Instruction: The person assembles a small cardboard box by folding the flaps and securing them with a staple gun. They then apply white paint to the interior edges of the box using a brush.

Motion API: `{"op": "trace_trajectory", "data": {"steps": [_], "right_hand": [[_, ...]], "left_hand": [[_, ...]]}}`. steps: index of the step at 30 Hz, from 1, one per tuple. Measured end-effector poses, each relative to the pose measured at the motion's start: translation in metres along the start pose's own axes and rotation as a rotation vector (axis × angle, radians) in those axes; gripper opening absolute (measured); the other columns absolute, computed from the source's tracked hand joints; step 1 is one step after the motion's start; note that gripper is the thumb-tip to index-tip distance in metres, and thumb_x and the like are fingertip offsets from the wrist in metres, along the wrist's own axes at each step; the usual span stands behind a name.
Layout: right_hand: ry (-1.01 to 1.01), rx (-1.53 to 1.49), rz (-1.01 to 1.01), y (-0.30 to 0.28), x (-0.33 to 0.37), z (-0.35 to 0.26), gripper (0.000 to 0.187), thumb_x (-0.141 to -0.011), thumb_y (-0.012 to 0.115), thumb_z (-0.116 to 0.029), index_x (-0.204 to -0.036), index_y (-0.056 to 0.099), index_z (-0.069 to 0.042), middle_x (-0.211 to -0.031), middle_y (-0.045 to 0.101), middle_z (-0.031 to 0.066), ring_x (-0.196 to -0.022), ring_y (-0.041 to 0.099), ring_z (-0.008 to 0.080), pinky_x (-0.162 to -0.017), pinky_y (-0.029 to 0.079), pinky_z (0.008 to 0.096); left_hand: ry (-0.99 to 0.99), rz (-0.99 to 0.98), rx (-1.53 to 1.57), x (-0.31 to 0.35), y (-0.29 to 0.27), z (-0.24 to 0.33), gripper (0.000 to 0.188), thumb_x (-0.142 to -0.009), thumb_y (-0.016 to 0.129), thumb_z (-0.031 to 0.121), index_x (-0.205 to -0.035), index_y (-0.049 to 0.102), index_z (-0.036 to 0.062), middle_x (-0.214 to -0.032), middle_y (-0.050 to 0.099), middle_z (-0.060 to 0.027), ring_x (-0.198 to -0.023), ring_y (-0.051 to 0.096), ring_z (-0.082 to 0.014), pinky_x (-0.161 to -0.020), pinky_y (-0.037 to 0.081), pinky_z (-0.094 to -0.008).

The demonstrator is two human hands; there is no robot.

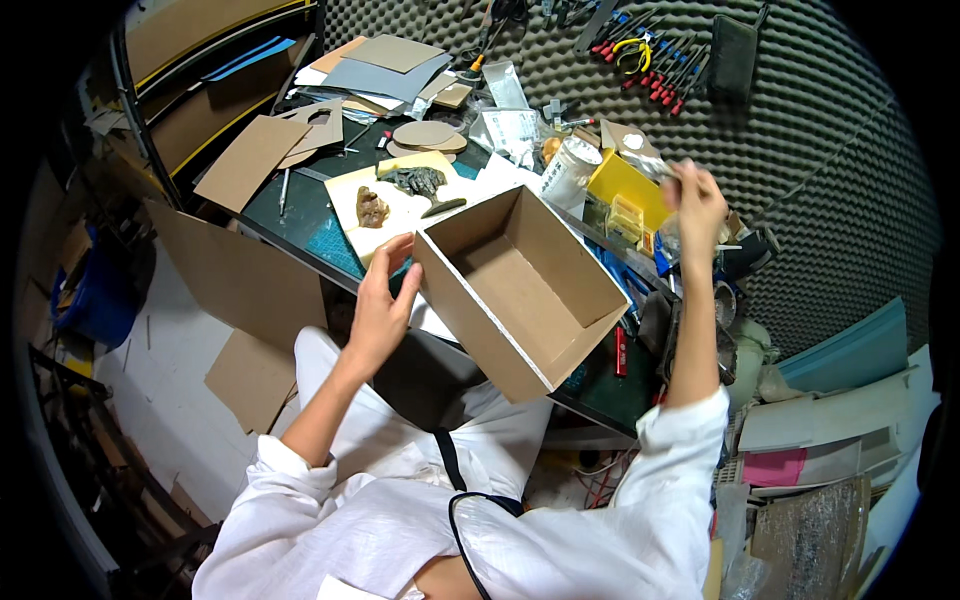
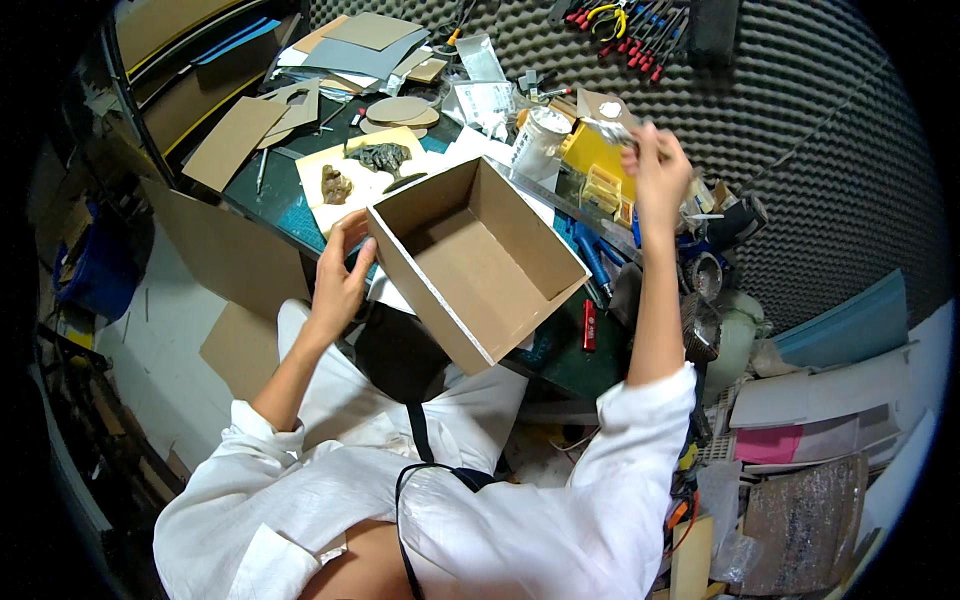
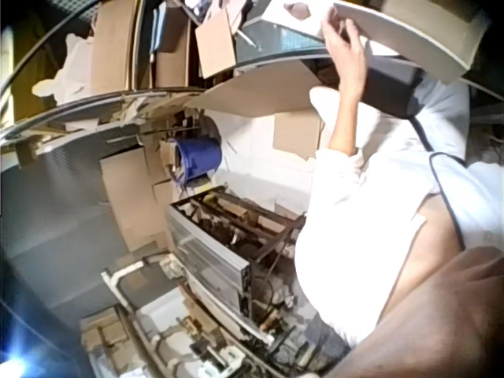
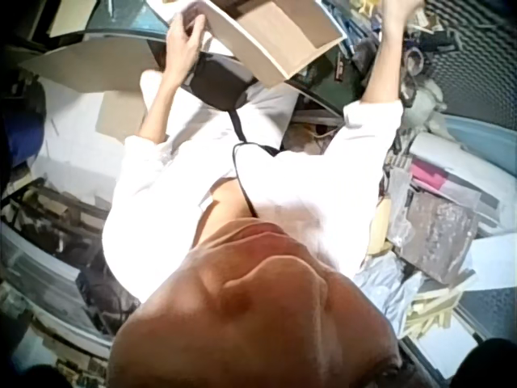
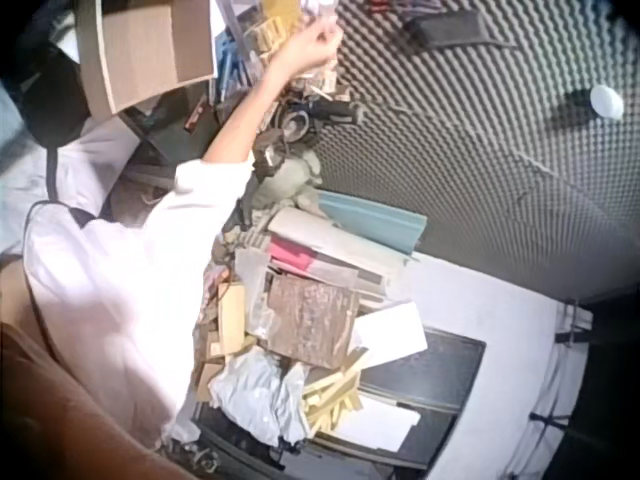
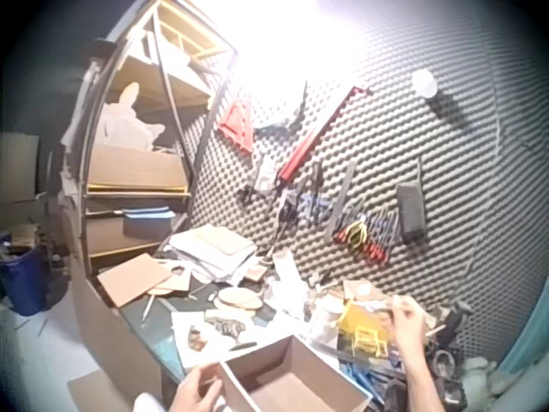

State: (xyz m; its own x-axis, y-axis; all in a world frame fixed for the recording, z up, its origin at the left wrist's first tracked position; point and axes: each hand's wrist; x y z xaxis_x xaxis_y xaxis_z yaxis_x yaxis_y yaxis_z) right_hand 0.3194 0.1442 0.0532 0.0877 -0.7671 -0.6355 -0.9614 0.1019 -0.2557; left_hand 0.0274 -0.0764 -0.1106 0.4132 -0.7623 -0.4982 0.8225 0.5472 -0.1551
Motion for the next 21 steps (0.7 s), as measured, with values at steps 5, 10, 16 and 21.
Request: {"op": "trace_trajectory", "data": {"steps": [5, 10, 16, 21], "right_hand": [[0.137, 0.009, -0.15, 0.047, -0.064, 0.023, 0.032, -0.098, 0.057, -0.027, -0.088, 0.066, 0.002, -0.068, 0.066, 0.0069, -0.056, 0.059, 0.0076, -0.053, 0.046, 0.0211], [0.063, -0.202, -0.11, 0.033, 0.006, -0.048, 0.029, -0.093, 0.064, -0.026, -0.084, 0.063, 0.001, -0.073, 0.066, 0.007, -0.061, 0.059, 0.0086, -0.059, 0.047, 0.0202], [0.052, -0.211, -0.072, -0.02, 0.162, -0.103, 0.023, -0.094, 0.061, -0.016, -0.08, 0.048, -0.003, -0.069, 0.061, 0.0092, -0.057, 0.058, 0.012, -0.055, 0.048, 0.0216], [0.096, -0.134, -0.001, -0.016, 0.244, -0.119, 0.016, -0.088, 0.061, 0.0, -0.084, 0.045, -0.001, -0.079, 0.062, 0.0151, -0.058, 0.058, 0.0143, -0.055, 0.051, 0.0246]], "left_hand": [[0.113, -0.035, -0.092, 0.055, 0.013, 0.028, 0.113, -0.067, 0.084, 0.043, -0.144, 0.017, -0.0053, -0.151, 0.015, -0.0311, -0.14, 0.025, -0.0435, -0.114, 0.026, -0.0441], [0.13, -0.25, -0.161, 0.076, 0.041, 0.043, 0.151, -0.051, 0.09, 0.053, -0.149, -0.009, -0.0045, -0.154, -0.007, -0.0334, -0.146, -0.003, -0.0436, -0.118, 0.013, -0.0482], [0.136, -0.289, -0.153, 0.055, 0.041, 0.033, 0.146, -0.055, 0.089, 0.049, -0.148, -0.01, -0.0064, -0.154, -0.005, -0.0342, -0.146, 0.001, -0.0438, -0.118, 0.013, -0.044], [0.175, -0.355, -0.148, 0.038, 0.038, 0.025, 0.137, -0.057, 0.088, 0.038, -0.15, -0.004, -0.0039, -0.156, 0.002, -0.0295, -0.146, 0.009, -0.0404, -0.119, 0.015, -0.0426]]}}
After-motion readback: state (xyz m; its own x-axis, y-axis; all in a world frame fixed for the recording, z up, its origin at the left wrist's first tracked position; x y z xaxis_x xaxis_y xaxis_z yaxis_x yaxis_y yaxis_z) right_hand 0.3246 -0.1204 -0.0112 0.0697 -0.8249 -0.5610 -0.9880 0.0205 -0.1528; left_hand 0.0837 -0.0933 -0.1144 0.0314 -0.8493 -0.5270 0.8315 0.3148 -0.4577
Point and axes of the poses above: each hand's wrist, its own x-axis away from the middle knuckle, its own y-axis out of the palm, z = x × y
